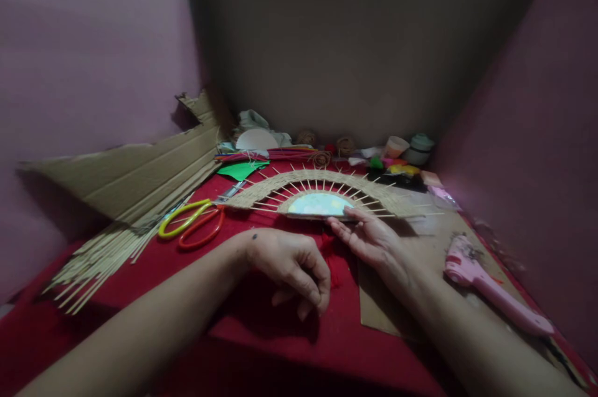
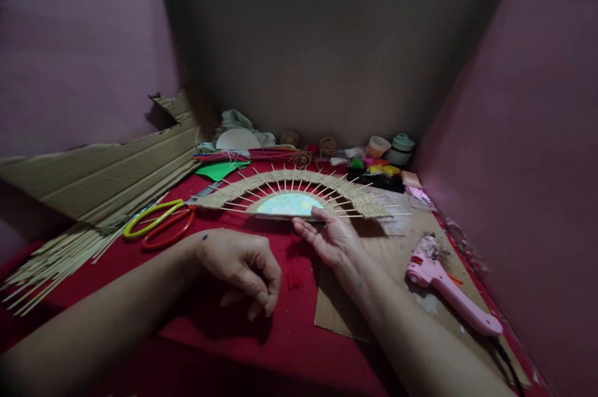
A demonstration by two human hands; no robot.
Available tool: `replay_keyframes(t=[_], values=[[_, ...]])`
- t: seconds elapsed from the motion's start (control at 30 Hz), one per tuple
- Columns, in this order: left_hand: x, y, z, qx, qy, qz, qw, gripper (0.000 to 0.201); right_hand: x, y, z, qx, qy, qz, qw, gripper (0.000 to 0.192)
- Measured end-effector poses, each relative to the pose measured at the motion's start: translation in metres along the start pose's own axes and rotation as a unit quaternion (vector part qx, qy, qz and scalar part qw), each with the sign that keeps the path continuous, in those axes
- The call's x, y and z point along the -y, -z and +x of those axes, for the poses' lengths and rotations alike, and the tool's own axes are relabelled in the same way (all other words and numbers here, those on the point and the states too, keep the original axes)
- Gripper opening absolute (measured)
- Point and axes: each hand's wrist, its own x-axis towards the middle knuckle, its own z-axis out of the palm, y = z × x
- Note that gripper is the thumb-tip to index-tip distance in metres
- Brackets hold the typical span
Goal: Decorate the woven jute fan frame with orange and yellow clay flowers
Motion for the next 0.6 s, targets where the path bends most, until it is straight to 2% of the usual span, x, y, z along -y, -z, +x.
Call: replay_keyframes(t=[0.17,0.3,0.5,0.57,0.6], values=[[0.001,0.000,0.000,-0.010,0.009,-0.011,1.000,0.021,-0.006,0.003,0.000,0.009,-0.009,0.018,1.000,0.011],[0.003,0.002,0.001,0.003,0.011,-0.024,1.000,0.024,-0.010,0.005,-0.003,0.008,-0.010,0.022,1.000,0.011],[0.005,0.004,0.004,0.032,0.010,-0.038,0.999,0.029,-0.013,-0.002,-0.030,-0.006,-0.016,-0.010,1.000,0.009],[0.009,0.003,0.008,0.041,0.005,-0.040,0.998,0.031,-0.012,0.012,-0.048,0.002,0.038,-0.045,0.998,0.011],[0.012,0.003,0.011,0.044,0.002,-0.042,0.998,0.031,-0.012,0.026,-0.059,0.004,0.094,-0.046,0.995,0.021]])
